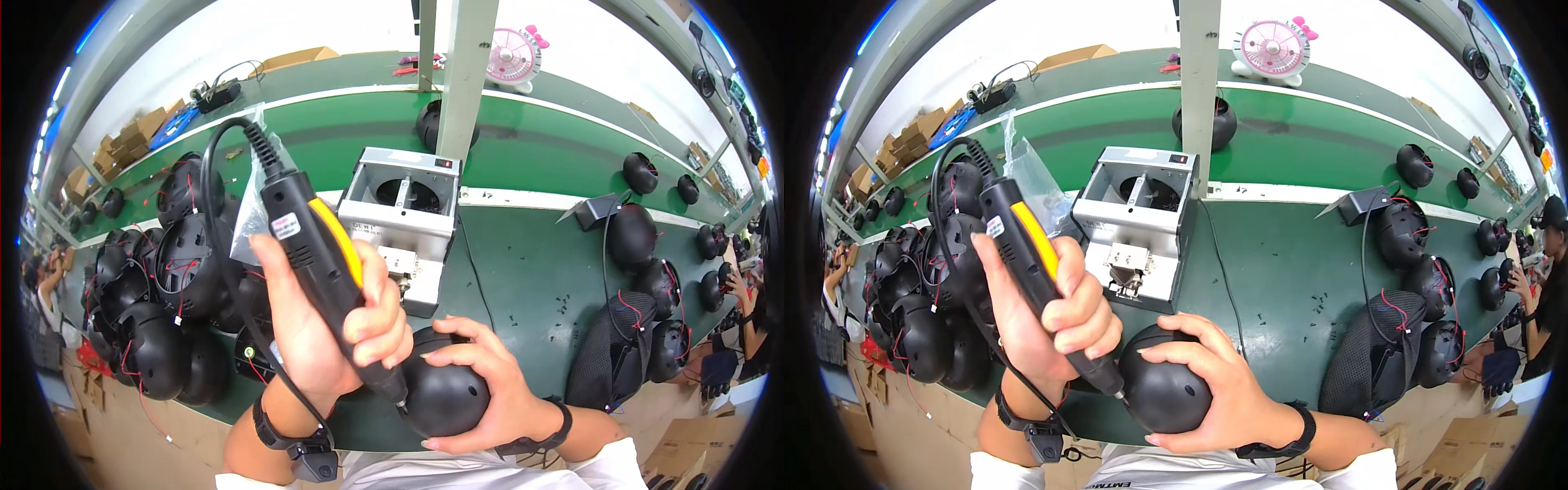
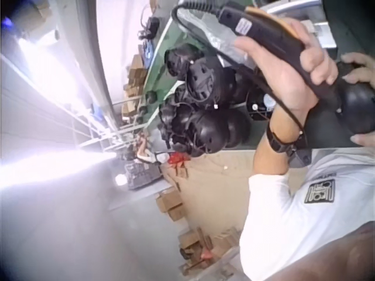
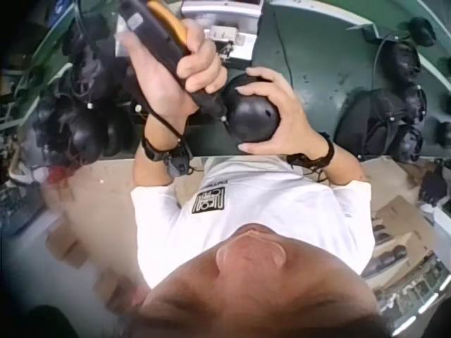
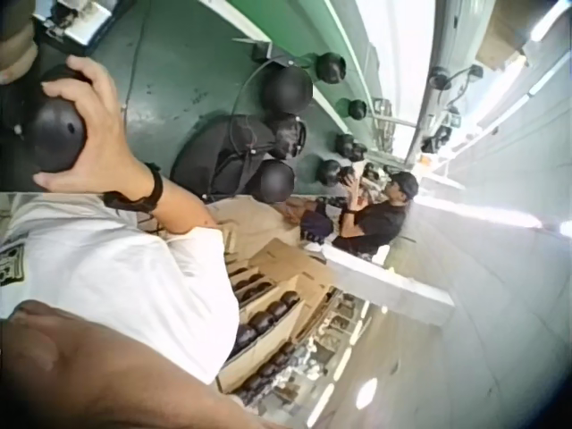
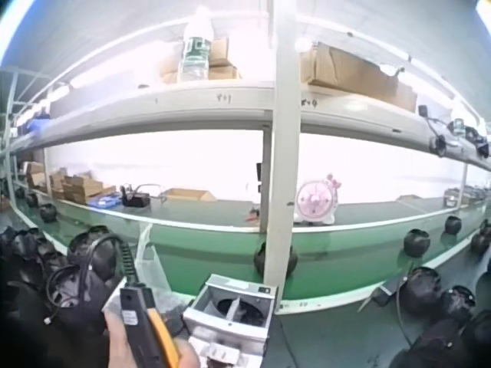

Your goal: Assemble plastic housings for electronics using an electric screwdriver on a factory assembly line.

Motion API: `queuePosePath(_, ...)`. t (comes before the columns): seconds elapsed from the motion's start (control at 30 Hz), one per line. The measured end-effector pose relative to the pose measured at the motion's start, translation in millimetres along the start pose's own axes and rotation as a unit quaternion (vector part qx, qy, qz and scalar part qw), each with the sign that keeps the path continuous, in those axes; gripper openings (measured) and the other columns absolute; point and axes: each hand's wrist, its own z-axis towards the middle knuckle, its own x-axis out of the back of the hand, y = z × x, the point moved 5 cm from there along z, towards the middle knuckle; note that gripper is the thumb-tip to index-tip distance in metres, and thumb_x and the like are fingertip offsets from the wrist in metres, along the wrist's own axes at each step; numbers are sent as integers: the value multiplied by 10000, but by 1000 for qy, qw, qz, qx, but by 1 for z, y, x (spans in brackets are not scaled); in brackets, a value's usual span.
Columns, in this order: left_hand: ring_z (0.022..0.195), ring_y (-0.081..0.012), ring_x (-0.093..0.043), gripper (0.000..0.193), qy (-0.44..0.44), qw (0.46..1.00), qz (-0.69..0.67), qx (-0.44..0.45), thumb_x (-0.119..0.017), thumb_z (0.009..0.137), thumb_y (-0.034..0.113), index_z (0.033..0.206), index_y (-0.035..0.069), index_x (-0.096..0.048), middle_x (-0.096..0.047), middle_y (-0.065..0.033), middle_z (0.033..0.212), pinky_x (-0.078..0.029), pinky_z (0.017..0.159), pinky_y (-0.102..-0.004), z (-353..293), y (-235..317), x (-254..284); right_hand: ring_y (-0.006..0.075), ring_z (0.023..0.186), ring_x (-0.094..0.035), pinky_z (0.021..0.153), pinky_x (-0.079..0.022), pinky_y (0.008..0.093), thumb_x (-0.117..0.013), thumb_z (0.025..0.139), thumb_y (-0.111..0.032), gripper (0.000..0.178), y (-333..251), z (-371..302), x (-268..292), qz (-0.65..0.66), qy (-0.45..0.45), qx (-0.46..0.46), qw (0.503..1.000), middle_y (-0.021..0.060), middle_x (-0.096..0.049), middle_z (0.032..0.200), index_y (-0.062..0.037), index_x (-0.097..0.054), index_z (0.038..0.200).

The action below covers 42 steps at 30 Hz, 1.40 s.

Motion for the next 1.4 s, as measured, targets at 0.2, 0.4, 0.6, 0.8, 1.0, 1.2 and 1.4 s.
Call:
queuePosePath(0.2,388,-133,-417,871,-101,990,-79,-50,-252,808,927,842,95,-508,-434,30,522,-355,437,-334,-7,8,-1,388,1284,-472,1056,-410,456,-907,579,-272,777,-2,14,24,12,-59,19,998,197,-466,1393,-115,-599,1276)
queuePosePath(0.4,374,-149,-436,624,-95,942,76,-314,-333,989,687,920,80,-464,-490,-19,567,-431,378,-347,-67,81,-4,386,1239,-511,1062,-411,446,-904,560,-351,795,-8,82,109,-227,-190,-3,955,207,-545,1301,-105,-606,1255)
queuePosePath(0.6,634,-137,-581,1051,-27,983,174,52,-566,713,887,1132,-76,-577,-602,-81,718,-442,584,-239,-60,12,-5,382,1275,-463,1031,-424,579,-909,532,-371,866,131,153,231,-535,-27,-211,818,141,-524,1326,-150,-575,1300)
queuePosePath(0.8,592,-154,-542,994,-24,965,260,28,-432,794,887,1063,-57,-586,-587,-92,688,-426,562,-256,-63,3,5,403,1414,-342,1093,-256,719,-852,640,-522,909,213,218,245,-578,-99,-327,741,161,-467,1472,-189,-515,1416)
queuePosePath(1.0,594,-181,-537,866,30,989,119,-79,-484,855,801,1131,-17,-561,-585,-79,718,-441,570,-306,-58,21,17,341,1156,-594,982,-474,444,-722,803,-527,577,232,320,169,-367,-49,-65,927,222,-664,1180,-37,-690,1107)
queuePosePath(1.2,413,-179,-465,904,60,936,191,-289,-316,723,975,915,117,-528,-471,-12,541,-421,429,-335,9,74,-11,510,1253,-501,1057,-449,499,-715,752,-579,952,263,284,211,-487,79,-283,823,314,-447,1405,-66,-367,1475)
queuePosePath(1.4,578,-127,-553,785,5,895,367,-254,-374,911,790,971,24,-536,-587,-76,721,-468,497,-268,58,45,-13,427,1296,-483,1088,-411,418,-863,552,-601,1235,114,182,215,-345,71,-237,906,291,-489,1412,-37,-344,1520)
